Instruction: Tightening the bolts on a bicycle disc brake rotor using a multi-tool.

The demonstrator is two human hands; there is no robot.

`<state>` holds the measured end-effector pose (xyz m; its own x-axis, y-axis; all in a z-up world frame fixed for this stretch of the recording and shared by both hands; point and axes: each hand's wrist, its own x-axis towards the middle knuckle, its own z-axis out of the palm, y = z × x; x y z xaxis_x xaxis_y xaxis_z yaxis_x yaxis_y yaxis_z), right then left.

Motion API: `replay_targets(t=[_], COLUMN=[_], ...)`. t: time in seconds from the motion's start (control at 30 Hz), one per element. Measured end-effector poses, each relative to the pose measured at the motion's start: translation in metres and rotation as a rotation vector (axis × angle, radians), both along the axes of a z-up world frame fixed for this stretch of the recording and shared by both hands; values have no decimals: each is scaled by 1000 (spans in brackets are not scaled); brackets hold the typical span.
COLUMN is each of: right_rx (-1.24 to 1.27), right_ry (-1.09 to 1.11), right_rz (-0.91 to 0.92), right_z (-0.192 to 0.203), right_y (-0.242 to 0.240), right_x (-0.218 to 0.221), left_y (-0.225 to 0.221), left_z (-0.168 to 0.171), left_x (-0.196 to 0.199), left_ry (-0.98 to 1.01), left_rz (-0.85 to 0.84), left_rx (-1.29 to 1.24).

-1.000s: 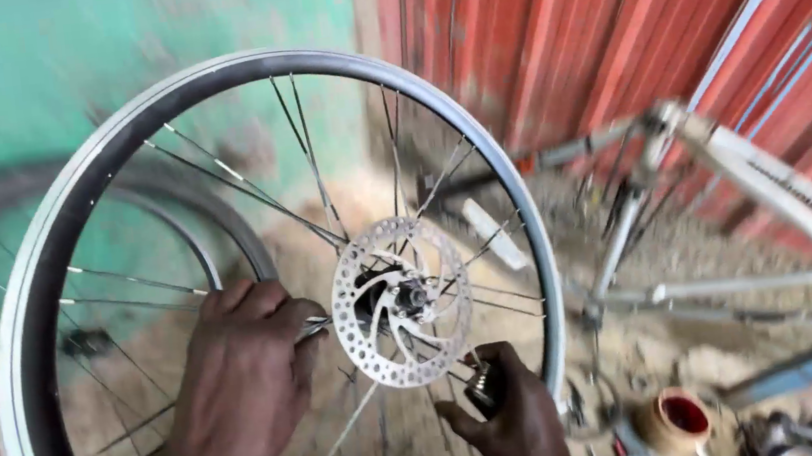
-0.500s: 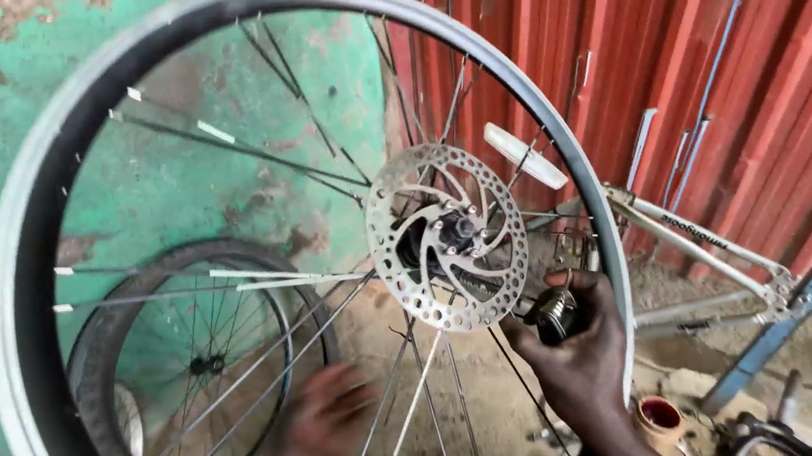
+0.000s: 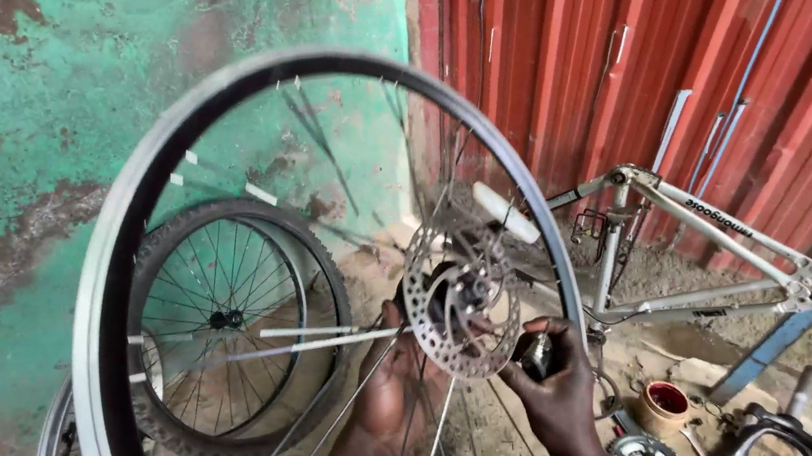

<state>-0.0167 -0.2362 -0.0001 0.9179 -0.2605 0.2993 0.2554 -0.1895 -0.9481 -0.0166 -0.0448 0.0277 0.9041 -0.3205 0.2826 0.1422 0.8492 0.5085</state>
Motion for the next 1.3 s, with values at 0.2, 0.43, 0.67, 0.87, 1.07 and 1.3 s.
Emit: replay_targets(t=[0.2, 0.43, 0.67, 0.87, 1.07, 1.3], right_rx=[216, 537, 825, 841, 713, -156], right_ry=[258, 520, 556, 726, 623, 392], right_rz=[94, 42, 150, 135, 297, 351], right_z=[0, -18, 37, 35, 36, 54], right_y=[15, -15, -19, -28, -32, -21], right_x=[12, 39, 38, 49, 55, 37], left_y=[24, 49, 50, 50, 23, 16], left_z=[-71, -148, -83, -106, -84, -84], left_x=[48, 97, 89, 110, 113, 124], left_ry=[530, 448, 517, 487, 570, 531], left_rz=[331, 384, 318, 341, 392, 374], left_rx=[378, 478, 794, 807, 724, 737])
